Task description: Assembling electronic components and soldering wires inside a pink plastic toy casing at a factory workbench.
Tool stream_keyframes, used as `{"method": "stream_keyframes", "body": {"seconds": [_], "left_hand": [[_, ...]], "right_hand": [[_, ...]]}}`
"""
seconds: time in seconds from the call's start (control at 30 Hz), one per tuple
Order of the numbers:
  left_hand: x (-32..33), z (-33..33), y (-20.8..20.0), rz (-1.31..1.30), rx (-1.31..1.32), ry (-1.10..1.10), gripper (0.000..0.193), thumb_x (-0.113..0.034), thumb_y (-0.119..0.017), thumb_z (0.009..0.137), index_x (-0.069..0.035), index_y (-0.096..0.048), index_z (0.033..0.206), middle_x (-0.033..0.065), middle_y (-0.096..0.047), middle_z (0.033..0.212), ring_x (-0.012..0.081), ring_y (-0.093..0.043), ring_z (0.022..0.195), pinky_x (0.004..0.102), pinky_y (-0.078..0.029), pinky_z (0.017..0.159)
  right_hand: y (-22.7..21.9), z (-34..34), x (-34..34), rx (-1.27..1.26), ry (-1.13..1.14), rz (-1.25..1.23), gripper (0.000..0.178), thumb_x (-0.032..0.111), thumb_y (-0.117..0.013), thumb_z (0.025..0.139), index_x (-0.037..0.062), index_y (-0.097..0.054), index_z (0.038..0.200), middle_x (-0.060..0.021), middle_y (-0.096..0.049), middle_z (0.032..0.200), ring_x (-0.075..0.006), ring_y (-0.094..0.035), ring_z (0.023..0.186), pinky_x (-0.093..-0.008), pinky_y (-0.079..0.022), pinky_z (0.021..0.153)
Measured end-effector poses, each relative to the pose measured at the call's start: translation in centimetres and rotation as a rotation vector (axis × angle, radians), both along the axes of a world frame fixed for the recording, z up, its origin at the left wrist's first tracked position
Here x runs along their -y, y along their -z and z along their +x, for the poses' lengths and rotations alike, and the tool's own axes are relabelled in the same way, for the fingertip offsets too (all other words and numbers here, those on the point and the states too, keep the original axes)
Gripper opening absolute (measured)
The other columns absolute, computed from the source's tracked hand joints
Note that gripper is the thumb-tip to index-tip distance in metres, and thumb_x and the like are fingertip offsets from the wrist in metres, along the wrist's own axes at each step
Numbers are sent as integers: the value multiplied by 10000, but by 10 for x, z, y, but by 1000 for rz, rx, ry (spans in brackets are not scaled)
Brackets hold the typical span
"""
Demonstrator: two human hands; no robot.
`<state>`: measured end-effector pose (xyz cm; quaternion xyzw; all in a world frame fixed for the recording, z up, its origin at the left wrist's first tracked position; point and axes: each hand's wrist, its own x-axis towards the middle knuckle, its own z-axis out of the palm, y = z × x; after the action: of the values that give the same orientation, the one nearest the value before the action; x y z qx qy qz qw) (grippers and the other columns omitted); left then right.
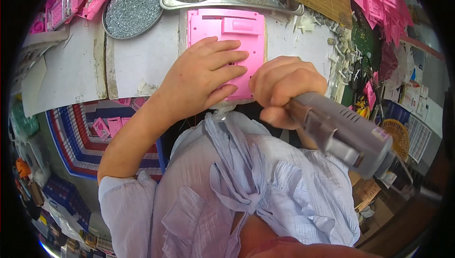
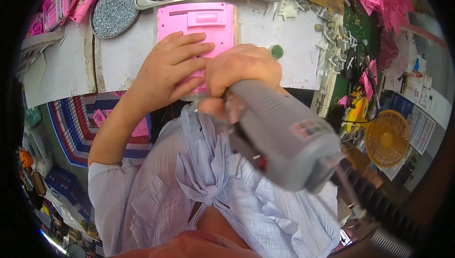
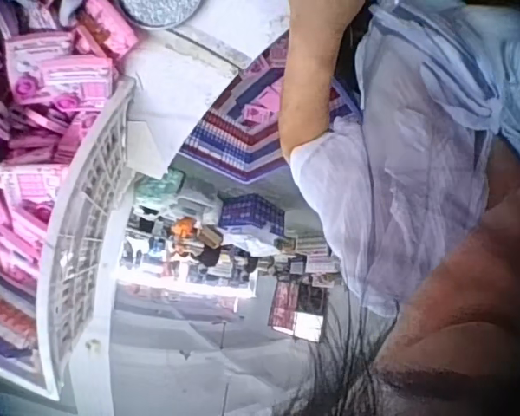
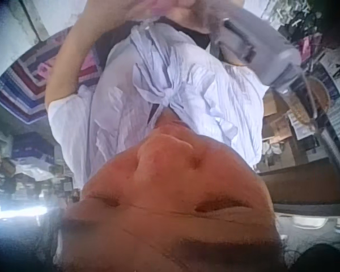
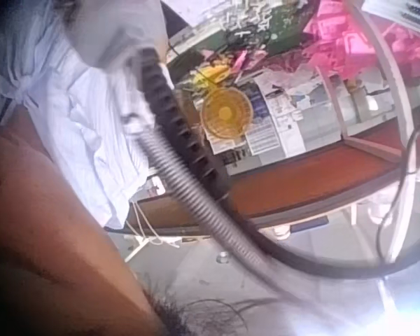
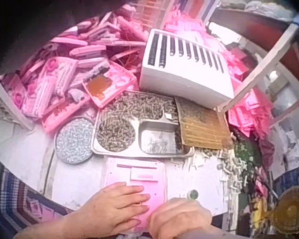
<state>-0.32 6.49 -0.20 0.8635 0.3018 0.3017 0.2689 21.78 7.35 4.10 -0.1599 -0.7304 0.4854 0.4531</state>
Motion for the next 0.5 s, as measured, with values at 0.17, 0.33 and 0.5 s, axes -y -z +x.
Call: {"method": "stream_keyframes", "body": {"seconds": [0.17, 0.33, 0.5], "left_hand": [[-2, -1, 1, -17, -6, 13, 360, -190, -760, 806, -70, -707, 1142, 82, -659, 1315, 304, -566, 1283, 512, -430, 1105], [-4, -1, 1, -88, 9, 30, 348, -180, -754, 804, -65, -704, 1129, 82, -655, 1314, 298, -564, 1285, 506, -426, 1113], [-1, -2, 1, -76, -11, 14, 337, -169, -760, 798, -53, -698, 1108, 86, -650, 1319, 304, -568, 1278, 506, -425, 1115]], "right_hand": [[-19, 4, -26, -165, -20, -236, 324, 216, -796, 921, 87, -513, 832, -26, -534, 586, -189, -500, 463, -371, -502, 528], [0, -2, -31, -15, 109, -81, 329, 174, -798, 912, 77, -490, 847, -41, -553, 601, -190, -530, 484, -369, -504, 531], [2, 7, -50, 25, -68, -126, 289, 140, -832, 864, 67, -562, 935, -42, -579, 638, -176, -552, 519, -359, -502, 541]]}}
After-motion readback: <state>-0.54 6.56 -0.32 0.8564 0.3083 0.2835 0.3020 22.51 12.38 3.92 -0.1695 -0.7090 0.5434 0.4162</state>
